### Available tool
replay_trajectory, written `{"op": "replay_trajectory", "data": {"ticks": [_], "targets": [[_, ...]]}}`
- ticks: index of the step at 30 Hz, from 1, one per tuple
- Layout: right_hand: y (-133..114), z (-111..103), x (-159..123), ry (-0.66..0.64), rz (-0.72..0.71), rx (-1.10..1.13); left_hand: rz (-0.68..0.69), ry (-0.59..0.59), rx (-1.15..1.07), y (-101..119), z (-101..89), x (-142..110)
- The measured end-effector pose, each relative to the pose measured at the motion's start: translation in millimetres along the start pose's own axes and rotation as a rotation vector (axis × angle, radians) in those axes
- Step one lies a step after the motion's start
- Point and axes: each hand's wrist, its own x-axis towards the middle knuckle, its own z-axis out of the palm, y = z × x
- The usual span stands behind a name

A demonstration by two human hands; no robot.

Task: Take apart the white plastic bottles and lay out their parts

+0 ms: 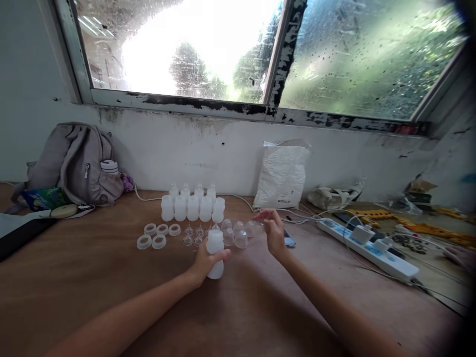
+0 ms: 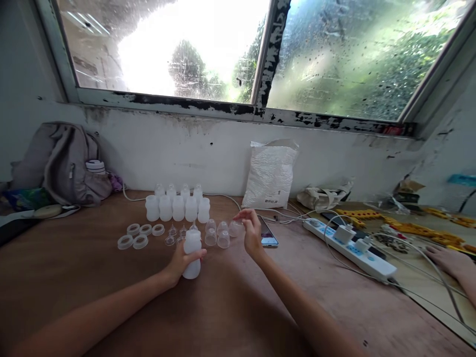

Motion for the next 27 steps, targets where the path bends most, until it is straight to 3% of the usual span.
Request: {"op": "replay_trajectory", "data": {"ticks": [5, 9, 18, 22, 27], "targets": [[29, -24, -29, -0.334, -0.071, -0.569, 0.085, 0.01, 0.101, 1, 0.4, -2], [30, -26, -28, -0.51, -0.09, -0.736, 0.1, 0.03, 0.135, 4, 0.7, -4], [20, -42, -16, -0.59, -0.078, -0.876, 0.116, 0.056, 0.165, 2, -0.5, -5], [26, -48, -14, -0.654, 0.009, -0.875, 0.138, 0.059, 0.173, 2, -0.3, -4], [33, -48, -16, -0.658, -0.016, -0.817, 0.168, 0.056, 0.186, 1, 0.0, -3]]}}
